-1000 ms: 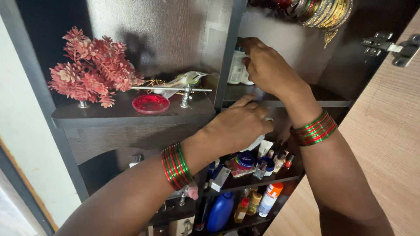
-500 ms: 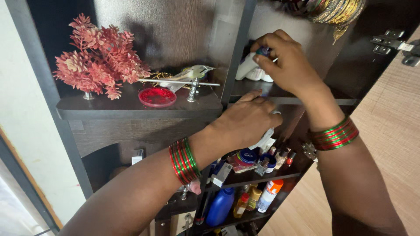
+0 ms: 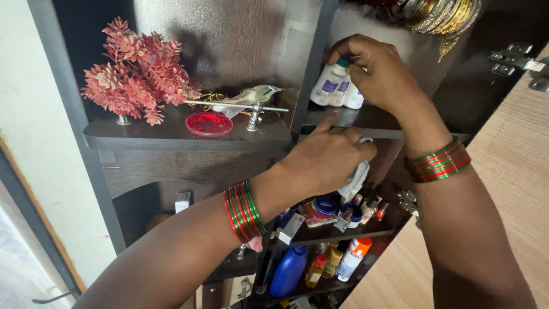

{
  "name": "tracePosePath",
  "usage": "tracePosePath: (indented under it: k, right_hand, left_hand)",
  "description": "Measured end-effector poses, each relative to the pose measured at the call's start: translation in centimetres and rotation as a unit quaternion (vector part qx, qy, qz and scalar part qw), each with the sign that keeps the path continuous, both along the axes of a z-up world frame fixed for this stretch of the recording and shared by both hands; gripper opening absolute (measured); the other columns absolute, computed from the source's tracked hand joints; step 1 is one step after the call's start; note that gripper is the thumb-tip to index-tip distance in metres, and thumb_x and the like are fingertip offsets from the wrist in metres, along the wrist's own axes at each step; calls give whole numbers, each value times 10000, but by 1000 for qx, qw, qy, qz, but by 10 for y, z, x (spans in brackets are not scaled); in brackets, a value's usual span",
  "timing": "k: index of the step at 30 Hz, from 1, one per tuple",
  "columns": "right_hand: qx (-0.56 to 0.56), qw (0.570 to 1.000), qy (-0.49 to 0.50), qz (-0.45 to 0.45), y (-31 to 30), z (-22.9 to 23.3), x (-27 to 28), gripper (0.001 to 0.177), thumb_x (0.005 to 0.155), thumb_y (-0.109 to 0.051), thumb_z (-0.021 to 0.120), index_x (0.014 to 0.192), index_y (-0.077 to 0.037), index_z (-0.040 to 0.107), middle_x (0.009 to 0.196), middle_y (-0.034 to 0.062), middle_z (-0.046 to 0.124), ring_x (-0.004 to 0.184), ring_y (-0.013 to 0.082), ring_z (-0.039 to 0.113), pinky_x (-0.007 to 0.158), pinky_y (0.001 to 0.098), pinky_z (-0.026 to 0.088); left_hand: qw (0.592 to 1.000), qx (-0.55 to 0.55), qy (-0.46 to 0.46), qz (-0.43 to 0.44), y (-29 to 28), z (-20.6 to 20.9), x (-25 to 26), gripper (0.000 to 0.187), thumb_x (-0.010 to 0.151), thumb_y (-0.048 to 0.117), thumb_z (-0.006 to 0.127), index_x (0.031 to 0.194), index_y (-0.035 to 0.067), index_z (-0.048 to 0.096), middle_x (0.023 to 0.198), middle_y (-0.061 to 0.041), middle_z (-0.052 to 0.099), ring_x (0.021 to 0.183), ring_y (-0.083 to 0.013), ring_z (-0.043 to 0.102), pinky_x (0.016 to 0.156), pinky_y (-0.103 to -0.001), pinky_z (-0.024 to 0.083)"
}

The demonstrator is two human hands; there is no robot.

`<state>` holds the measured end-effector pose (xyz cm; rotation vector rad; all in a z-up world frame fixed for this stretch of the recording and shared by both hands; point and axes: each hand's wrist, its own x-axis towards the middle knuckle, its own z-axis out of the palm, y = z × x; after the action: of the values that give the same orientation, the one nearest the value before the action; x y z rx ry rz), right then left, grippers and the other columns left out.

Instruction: The person wipes several cosmetic bottles and small containers with a cloth inside a cabinet, handling each item one at a time and returning them to the shelf. The person also wipes the cabinet shelves between items.

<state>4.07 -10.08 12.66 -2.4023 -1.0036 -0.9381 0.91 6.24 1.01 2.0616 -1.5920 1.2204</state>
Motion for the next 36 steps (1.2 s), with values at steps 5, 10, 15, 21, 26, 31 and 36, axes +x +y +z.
tracePosePath:
  k: [5,10,15,21,26,31,36]
  right_hand:
    - [-51,995,-75,28,-2,2,21,421,810,197,520,1166,12,647,1197,113,724,1166,249,693,1022,358,538]
    - [-49,989,-139,-13,2,-2,32,477,808,155,574,1254,2,646,1227,161,699,1138,306,684,983,361,550]
    - [-66,964,-254,-39,-10,-3,22,315,890,120,627,1170,-12,688,1192,178,687,1137,364,630,959,435,519]
    - [-78,973,-212,-48,-22,0,19,219,997,-35,671,1213,-50,707,1164,145,694,1126,352,624,992,452,492]
    - [-147,952,-266,-47,-9,-10,42,274,1002,-152,719,1235,-11,688,1237,176,670,1187,388,550,1029,501,426]
    - [-164,941,-285,-80,8,-20,61,266,945,-128,712,1187,-19,697,1274,208,626,1170,424,506,979,535,379]
    - [-157,950,-252,-93,19,-14,53,238,923,-147,738,1129,-28,717,1184,183,633,1120,417,515,975,530,383]
  left_hand:
    - [997,12,31,65,-1,2,-11,348,781,79,639,1111,169,701,1063,-104,675,1055,-293,674,1075,-789,252]
    - [995,18,4,95,-3,-2,-10,340,805,95,628,1116,204,711,1063,-53,671,1052,-245,667,976,-701,385]
    - [994,4,-32,103,-6,-9,-4,305,839,118,619,1106,221,725,1049,-30,673,1039,-214,670,995,-668,398]
    - [993,-19,-59,99,-10,-13,0,301,819,135,624,1086,222,732,1061,-18,675,1046,-203,661,1005,-672,394]
    - [992,-6,-66,111,-10,-15,1,271,843,143,610,1068,232,732,1070,-11,672,1060,-198,655,1030,-662,395]
    - [991,-17,-79,109,-10,-14,1,239,855,158,611,1044,231,739,1055,-15,672,1043,-203,658,1015,-663,399]
    - [990,-13,-83,116,-9,-15,1,270,848,153,623,1069,246,745,1048,-14,674,1017,-209,657,998,-657,408]
